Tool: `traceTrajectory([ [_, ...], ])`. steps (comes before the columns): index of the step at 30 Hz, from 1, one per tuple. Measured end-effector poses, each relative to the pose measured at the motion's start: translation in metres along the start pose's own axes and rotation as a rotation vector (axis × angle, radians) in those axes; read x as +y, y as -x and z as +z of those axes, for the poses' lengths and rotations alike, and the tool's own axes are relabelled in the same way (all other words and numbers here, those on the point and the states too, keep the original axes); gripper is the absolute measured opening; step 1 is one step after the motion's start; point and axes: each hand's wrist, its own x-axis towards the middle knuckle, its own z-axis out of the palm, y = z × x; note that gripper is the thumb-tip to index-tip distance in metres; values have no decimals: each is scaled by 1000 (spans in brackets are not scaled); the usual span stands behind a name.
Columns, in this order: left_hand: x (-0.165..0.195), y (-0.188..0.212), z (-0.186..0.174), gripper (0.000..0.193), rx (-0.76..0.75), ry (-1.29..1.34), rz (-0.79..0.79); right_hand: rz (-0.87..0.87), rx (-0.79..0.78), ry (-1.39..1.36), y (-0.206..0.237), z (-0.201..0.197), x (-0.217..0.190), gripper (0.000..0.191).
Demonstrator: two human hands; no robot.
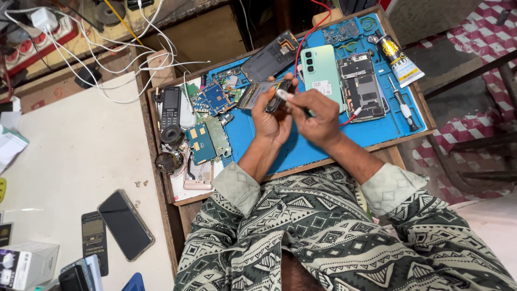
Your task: The person works on a disassembled smartphone at a repair bench, brushing its internal components, connecting a red charging cable to the phone, and prying and lifting the battery from the phone body by hand. The person turns the phone over and continues working on its rear section.
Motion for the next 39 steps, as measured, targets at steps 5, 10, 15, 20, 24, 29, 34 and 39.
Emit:
traceTrajectory([
  [5,-2,4,-2,32,4,-3,4,86,-15,-84,2,-2,-4,17],
  [10,-2,5,-4,33,20,-39,12,80,11,-73,0,-3,-6,19],
  [15,-3,4,-8,33,2,-3,26,76,-25,-75,3,0,-5,19],
  [20,-1,8,-6,33,3,-23,6,90,8,-90,5,2,-7,18],
  [24,-3,7,-3,32,25,-68,7,93,-40,-51,0,-7,-2,18],
  [29,-2,9,-6,34,2,-63,4,260,-54,-310,16,-2,3,12],
  [34,-5,12,-5,39,-19,-90,-30,549,-206,-833,28,-4,23,11],
  [39,-2,14,-5,44,-87,-225,45,443,-176,-795,22,-39,26,12],
])
